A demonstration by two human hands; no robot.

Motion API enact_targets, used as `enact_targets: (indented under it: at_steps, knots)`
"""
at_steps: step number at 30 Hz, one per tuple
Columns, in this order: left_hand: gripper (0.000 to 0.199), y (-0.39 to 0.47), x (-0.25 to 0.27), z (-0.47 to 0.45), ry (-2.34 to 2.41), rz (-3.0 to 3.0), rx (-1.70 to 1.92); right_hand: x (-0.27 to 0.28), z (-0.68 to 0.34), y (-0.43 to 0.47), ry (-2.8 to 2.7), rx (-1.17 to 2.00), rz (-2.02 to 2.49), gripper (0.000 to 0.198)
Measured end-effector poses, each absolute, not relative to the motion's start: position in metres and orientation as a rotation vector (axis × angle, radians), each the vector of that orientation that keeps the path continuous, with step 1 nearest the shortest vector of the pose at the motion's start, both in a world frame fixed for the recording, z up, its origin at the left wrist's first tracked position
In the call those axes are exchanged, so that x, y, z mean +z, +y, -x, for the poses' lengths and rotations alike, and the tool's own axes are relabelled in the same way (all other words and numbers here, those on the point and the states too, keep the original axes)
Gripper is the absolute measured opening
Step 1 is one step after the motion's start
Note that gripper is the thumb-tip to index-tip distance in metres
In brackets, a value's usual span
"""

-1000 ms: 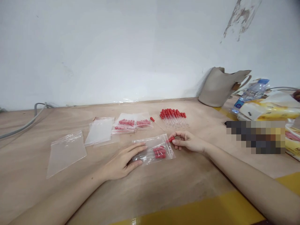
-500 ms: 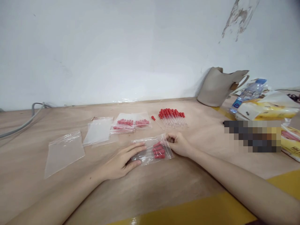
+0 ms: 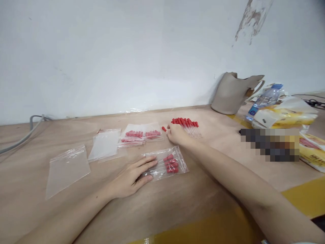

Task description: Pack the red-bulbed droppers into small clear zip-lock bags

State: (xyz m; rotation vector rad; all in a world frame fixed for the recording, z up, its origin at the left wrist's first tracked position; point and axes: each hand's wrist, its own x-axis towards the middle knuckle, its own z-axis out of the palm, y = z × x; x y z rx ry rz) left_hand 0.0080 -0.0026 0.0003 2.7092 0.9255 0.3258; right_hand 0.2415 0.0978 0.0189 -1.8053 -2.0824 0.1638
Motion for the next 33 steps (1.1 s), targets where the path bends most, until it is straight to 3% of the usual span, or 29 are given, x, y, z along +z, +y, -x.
enact_targets:
  at_steps: [7,12,20,33]
  knots:
    - [0.046,-0.004,-0.005,-0.005,0.956,-2.685,0.465,0.019,-0.207,0.115,-2.138,0.214,1.930,0.045]
    - [0.044,-0.003,-0.005,-0.005,0.957,-2.677,0.414,0.031,-0.252,0.090,-2.099,0.238,1.590,0.071]
    - [0.042,-0.002,-0.003,-0.007,0.953,-2.659,0.390,-0.006,-0.307,0.034,-1.128,0.832,1.199,0.057]
    - [0.041,0.001,-0.001,-0.006,0.901,-2.685,0.384,-0.017,-0.284,0.024,-0.882,1.129,1.057,0.037]
